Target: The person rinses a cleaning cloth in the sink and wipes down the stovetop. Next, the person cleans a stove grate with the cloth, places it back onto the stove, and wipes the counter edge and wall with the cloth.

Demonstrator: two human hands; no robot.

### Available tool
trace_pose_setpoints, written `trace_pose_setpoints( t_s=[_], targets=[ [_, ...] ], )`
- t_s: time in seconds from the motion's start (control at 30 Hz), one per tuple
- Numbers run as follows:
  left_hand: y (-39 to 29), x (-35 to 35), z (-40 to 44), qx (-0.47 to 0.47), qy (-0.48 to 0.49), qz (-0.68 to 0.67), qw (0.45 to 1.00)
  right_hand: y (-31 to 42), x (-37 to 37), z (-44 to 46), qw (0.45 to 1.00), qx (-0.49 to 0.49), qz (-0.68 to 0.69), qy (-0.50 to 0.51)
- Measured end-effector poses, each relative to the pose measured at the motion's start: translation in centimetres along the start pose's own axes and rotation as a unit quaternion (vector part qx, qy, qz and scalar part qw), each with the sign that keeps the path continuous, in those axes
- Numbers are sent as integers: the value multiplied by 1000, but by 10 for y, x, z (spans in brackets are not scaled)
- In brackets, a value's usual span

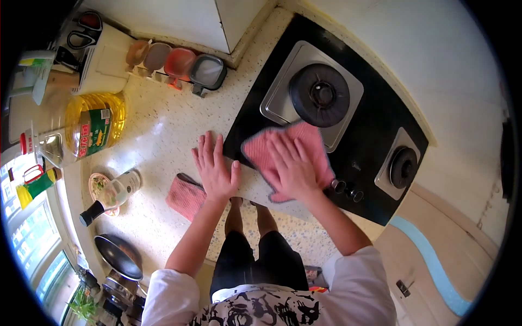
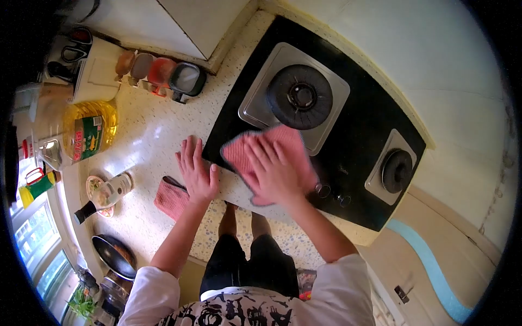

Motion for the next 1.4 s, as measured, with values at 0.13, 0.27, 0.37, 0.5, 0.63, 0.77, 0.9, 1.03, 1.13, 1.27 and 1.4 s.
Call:
trace_pose_setpoints(
  t_s=[0.13,0.27,0.37,0.5,0.63,0.77,0.9,1.03,1.13,1.27,1.4],
  targets=[
    [2,2,-1,-10,5,-8,1000,27,22,16,999,-22,-20,20],
    [5,1,-2,-9,4,-13,1000,10,15,101,995,53,-22,-80],
    [4,1,-1,-10,8,-10,1000,-15,3,147,974,156,-37,-157],
    [3,2,-2,-12,10,-9,1000,-54,-6,185,935,237,-94,-249],
    [1,1,0,-8,6,-7,1000,-99,-1,217,928,261,-121,-236],
    [-3,-1,1,-5,6,-1,1000,-143,-3,247,940,241,-98,-223],
    [-3,0,0,3,0,1,1000,-199,-1,275,980,145,-125,-49],
    [-2,2,0,0,-1,-1,1000,-227,-1,260,990,50,-116,60],
    [-6,2,0,9,-1,12,1000,-254,-1,248,995,0,-77,55],
    [-5,4,-1,11,-5,17,1000,-270,5,220,975,-115,-188,9],
    [-1,6,-4,12,-9,25,1000,-254,-25,177,889,-166,-419,81]
  ],
)
Point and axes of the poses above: each hand's wrist, its own z-axis towards the middle knuckle, its own x-axis out of the palm, y = z × x, the point moved 10 cm from there along z, towards the middle knuckle, and after that the axes turned 5 degrees about -z, right-handed, at the moved point
